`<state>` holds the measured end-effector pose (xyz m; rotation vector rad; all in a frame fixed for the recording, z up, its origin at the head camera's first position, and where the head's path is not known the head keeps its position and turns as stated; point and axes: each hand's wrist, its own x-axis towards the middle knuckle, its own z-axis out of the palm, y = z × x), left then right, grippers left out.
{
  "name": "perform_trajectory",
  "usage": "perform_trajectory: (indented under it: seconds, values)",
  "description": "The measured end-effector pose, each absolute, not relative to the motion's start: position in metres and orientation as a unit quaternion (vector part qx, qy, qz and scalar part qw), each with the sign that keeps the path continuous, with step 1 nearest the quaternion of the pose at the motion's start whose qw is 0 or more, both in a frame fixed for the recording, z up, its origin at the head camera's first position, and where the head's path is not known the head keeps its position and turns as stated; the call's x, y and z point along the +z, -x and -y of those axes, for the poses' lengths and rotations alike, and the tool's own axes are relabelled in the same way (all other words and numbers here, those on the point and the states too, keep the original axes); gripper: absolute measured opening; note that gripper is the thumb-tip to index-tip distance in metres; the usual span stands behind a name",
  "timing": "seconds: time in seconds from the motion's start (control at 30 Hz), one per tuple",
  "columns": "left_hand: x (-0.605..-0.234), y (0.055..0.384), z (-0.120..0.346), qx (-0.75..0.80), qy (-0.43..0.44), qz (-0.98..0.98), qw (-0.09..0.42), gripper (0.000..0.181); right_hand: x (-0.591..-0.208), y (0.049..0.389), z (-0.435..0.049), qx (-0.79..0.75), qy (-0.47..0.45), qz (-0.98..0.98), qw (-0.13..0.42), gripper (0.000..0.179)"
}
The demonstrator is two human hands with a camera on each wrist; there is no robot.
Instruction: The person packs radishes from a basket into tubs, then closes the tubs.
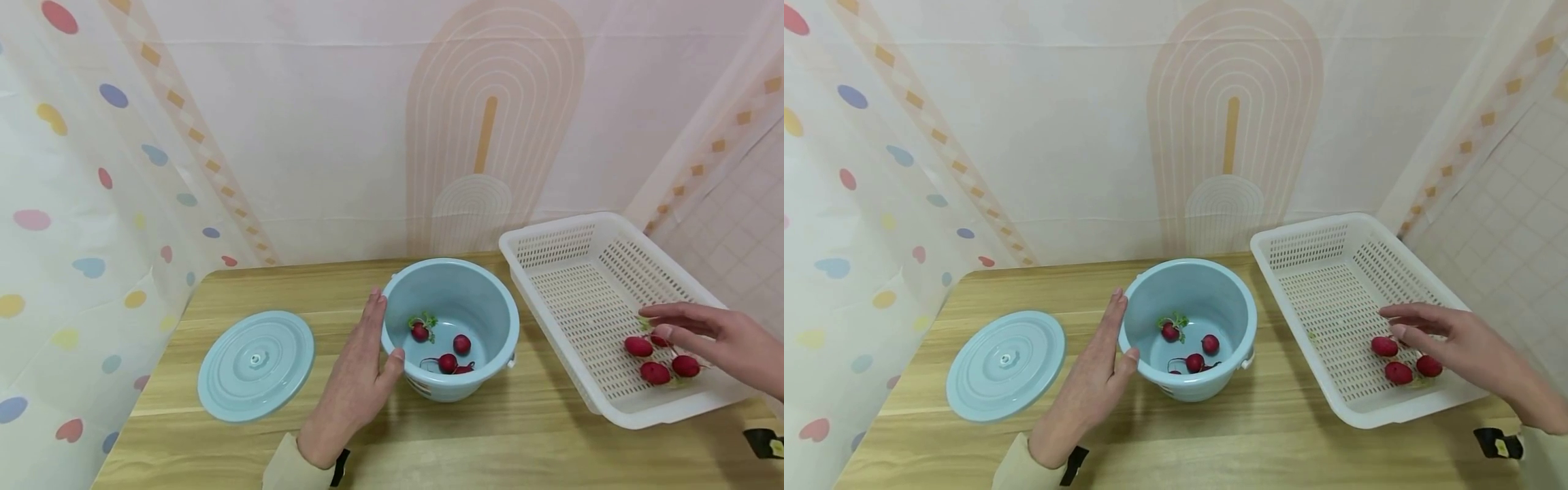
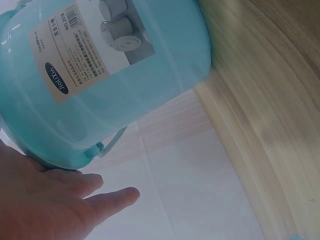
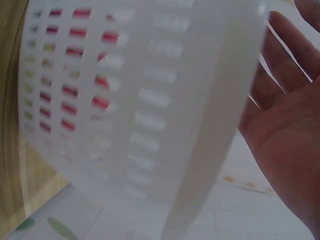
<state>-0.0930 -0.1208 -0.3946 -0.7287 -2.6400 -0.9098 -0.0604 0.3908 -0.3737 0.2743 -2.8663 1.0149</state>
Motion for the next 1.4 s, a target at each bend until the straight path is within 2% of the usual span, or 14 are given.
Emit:
perform_trajectory:
  seconds: [0.2, 0.47, 0.7, 1.0, 1.4]
  values:
    - [-0.394, 0.093, 0.121, -0.313, 0.250, 0.907, 0.127, 0.076, -0.377, 0.067, -0.402, 0.318, -0.093, 0.944, 0.016, 0.029]
    - [-0.394, 0.092, 0.121, -0.310, 0.249, 0.909, 0.125, 0.076, -0.388, 0.081, -0.418, 0.268, -0.105, 0.954, -0.079, 0.036]
    - [-0.394, 0.092, 0.120, -0.316, 0.246, 0.908, 0.124, 0.076, -0.395, 0.086, -0.424, 0.279, -0.106, 0.946, -0.129, 0.042]
    - [-0.394, 0.093, 0.120, -0.314, 0.245, 0.909, 0.125, 0.077, -0.400, 0.095, -0.418, 0.244, -0.116, 0.953, -0.135, 0.039]
    - [-0.396, 0.094, 0.120, -0.315, 0.247, 0.907, 0.130, 0.077, -0.407, 0.103, -0.417, 0.264, -0.138, 0.937, -0.185, 0.044]
